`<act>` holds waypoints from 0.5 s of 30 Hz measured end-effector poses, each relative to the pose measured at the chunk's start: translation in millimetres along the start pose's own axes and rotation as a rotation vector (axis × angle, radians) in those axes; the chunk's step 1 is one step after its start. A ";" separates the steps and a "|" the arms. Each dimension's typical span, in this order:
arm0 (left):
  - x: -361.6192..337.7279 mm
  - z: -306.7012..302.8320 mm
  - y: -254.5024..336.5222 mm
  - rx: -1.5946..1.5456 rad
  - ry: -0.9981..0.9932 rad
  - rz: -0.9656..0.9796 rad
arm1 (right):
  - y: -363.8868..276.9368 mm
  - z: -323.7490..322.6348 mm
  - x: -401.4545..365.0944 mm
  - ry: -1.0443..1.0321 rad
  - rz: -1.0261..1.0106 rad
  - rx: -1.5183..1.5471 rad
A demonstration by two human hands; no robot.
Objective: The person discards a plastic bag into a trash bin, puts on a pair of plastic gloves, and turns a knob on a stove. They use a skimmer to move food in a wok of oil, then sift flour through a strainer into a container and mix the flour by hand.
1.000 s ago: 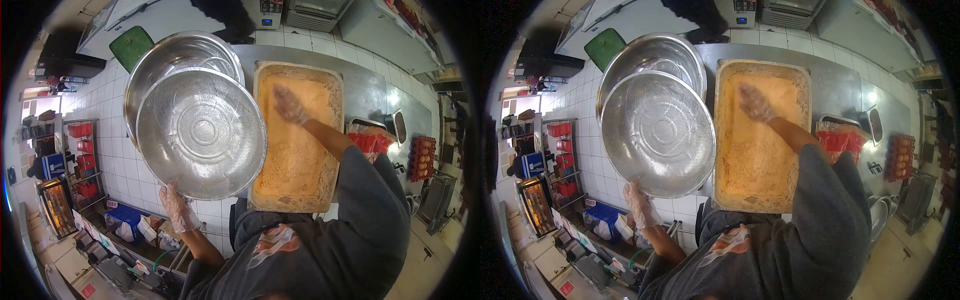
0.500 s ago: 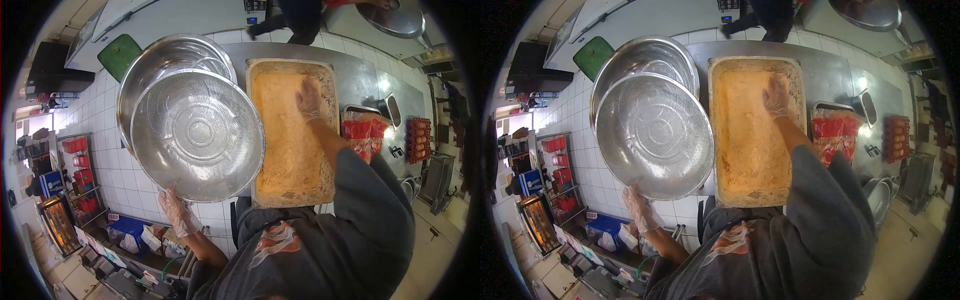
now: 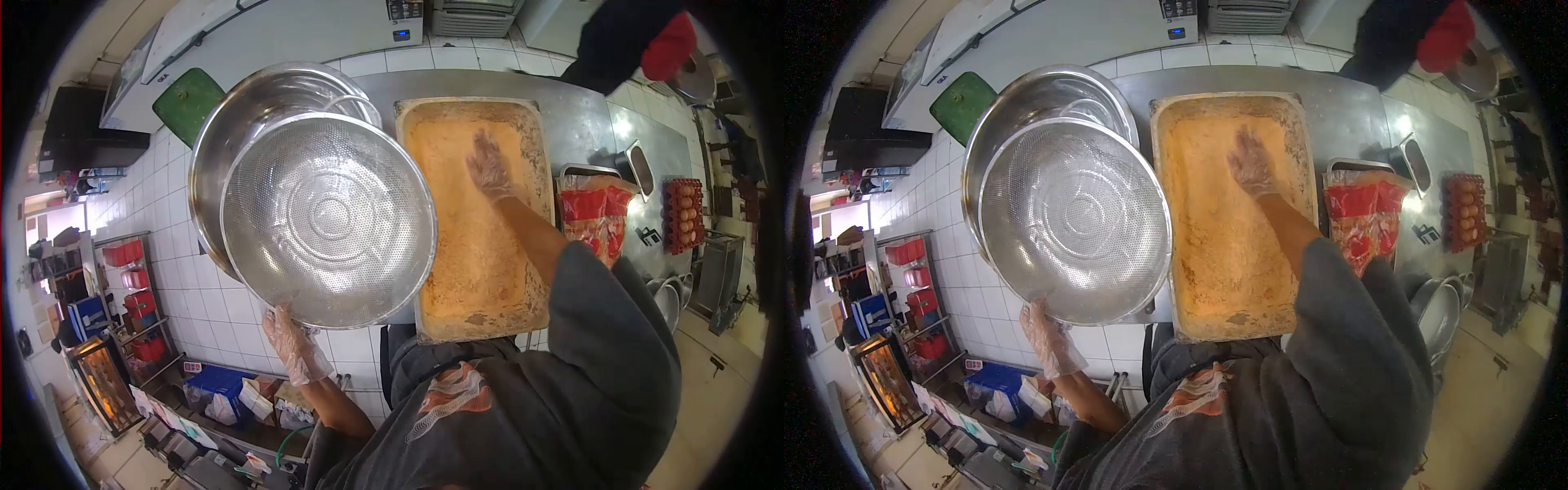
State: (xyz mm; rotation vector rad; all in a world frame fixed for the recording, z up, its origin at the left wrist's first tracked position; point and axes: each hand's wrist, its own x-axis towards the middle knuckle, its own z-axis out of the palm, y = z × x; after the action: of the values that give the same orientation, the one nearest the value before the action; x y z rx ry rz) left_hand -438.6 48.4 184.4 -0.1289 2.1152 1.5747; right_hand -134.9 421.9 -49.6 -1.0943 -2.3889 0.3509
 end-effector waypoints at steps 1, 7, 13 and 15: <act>-3.5 3.4 4.5 0.011 0.043 0.004 | 5.4 18.1 -18.2 -0.030 -0.022 0.007; -24.5 22.2 33.9 0.014 0.020 -0.029 | -61.9 -24.3 -111.0 -0.738 -0.038 0.694; -21.3 20.1 22.7 0.028 0.037 -0.006 | -16.7 16.0 21.1 -0.207 -0.198 0.063; -21.3 21.6 21.9 0.054 0.034 -0.015 | -19.1 21.9 47.4 -0.124 -0.298 -0.005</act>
State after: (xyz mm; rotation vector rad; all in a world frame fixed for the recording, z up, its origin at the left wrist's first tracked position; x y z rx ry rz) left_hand -420.8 71.0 208.4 -0.1535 2.1754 1.5161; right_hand -185.2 445.0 -44.9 -0.7201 -2.6156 0.3164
